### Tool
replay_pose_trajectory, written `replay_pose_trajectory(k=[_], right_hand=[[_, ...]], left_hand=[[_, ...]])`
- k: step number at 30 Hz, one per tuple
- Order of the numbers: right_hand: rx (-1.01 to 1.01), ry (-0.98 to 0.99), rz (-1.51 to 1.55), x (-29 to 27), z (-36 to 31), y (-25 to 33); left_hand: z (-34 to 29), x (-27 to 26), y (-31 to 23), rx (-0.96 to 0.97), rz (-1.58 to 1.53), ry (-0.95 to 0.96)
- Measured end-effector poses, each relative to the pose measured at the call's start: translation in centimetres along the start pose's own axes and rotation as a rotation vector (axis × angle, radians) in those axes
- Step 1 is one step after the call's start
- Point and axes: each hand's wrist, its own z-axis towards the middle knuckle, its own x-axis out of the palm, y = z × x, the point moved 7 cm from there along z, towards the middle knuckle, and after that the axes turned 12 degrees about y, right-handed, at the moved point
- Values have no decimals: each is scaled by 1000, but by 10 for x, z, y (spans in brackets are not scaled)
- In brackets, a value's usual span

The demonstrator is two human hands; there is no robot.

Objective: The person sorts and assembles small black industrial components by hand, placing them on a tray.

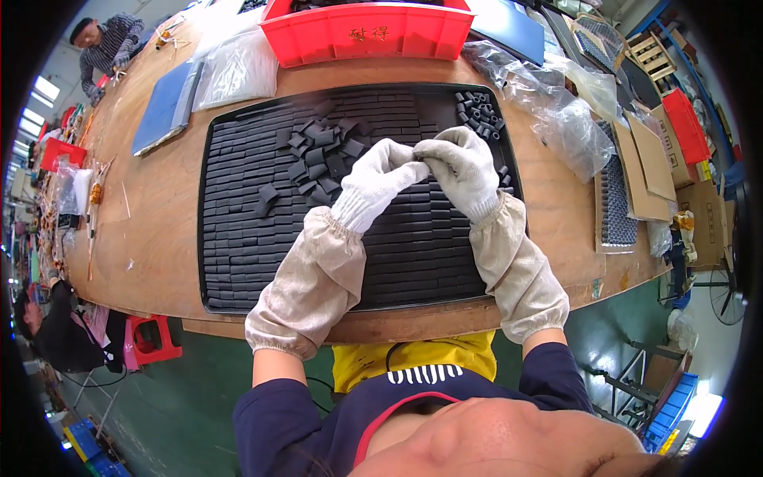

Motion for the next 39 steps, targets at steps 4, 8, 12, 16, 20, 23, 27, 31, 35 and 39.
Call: replay_pose_trajectory(k=[4, 8, 12, 16, 20, 23, 27, 31, 35, 39], right_hand=[[30, 4, 120, -2, -1, -6], [-10, 41, 190, 0, -3, -10], [103, 44, 287, 3, -4, -10], [346, -56, 756, 17, -18, -41], [257, 35, 798, 14, -12, -29], [170, 66, 512, 5, -4, -15], [216, 64, 474, 7, -7, -15], [314, 83, 651, 12, -9, -22], [110, 111, 441, 3, -1, -8], [45, 119, 384, 3, -5, -9]], left_hand=[[1, 4, 0, 29, -331, -7], [-2, 10, 2, -94, -327, 148], [-6, 8, 0, -159, -234, 109], [-2, -1, 12, -171, -240, 39], [1, -6, 10, -76, -139, 26], [-1, -4, 6, -43, -63, 22], [0, -2, 5, -60, -30, 26], [2, -3, 11, -99, -129, 25], [-1, -3, 10, -94, -168, 50], [-1, 2, 5, -78, -140, 79]])
